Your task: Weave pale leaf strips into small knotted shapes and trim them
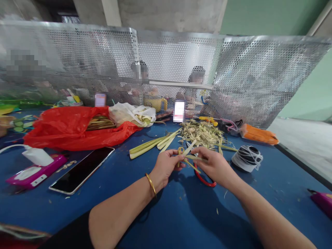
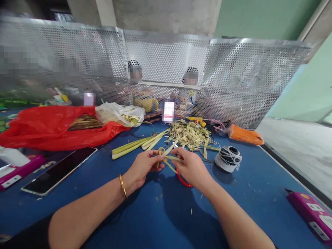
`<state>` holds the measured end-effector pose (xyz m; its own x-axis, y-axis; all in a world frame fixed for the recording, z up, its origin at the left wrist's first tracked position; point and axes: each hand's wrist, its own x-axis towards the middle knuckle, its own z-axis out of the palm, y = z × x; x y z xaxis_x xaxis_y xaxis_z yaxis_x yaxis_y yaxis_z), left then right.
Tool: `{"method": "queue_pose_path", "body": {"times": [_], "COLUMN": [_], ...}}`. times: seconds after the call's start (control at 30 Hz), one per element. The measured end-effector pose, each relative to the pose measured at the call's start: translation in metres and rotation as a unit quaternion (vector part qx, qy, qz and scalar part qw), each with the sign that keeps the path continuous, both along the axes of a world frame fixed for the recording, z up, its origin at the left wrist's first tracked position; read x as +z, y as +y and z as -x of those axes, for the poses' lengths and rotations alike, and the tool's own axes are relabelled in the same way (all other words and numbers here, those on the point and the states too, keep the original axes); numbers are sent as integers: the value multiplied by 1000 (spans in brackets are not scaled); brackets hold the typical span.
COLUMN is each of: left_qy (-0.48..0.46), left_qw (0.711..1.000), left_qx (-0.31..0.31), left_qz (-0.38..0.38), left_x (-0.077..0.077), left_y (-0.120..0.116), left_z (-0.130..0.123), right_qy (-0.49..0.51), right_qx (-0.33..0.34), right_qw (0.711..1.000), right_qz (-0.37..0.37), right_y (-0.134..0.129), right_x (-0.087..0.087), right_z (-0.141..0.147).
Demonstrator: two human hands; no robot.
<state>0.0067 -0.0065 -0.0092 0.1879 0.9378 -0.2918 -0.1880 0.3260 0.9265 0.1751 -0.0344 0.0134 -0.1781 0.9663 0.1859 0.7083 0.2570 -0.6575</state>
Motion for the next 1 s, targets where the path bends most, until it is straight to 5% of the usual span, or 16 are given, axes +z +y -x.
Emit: {"method": "queue_pose_path", "body": {"times": [0.23,0.4,0.57,1.0], "left_qy": [10,6,7,1], "left_qw": [999,998,997,997], "left_qx": [-21,-53,-75,-72], "left_qz": [-31,-41,-15,40], "left_x": [3,-1,-1,-2], "left_y": [-2,-4,-6,-4], "left_z": [1,-2,-3,-2], "right_qy": [252,210,219,62], "right_qx": [102,-12,-10,-43], "right_qw": [958,976,975,997], "right_qz": [95,-51,20,-8], "right_y": [-5,-2,1,2], "right_x": [7,-4,-15,-25], "right_z": [7,12,15,11]}}
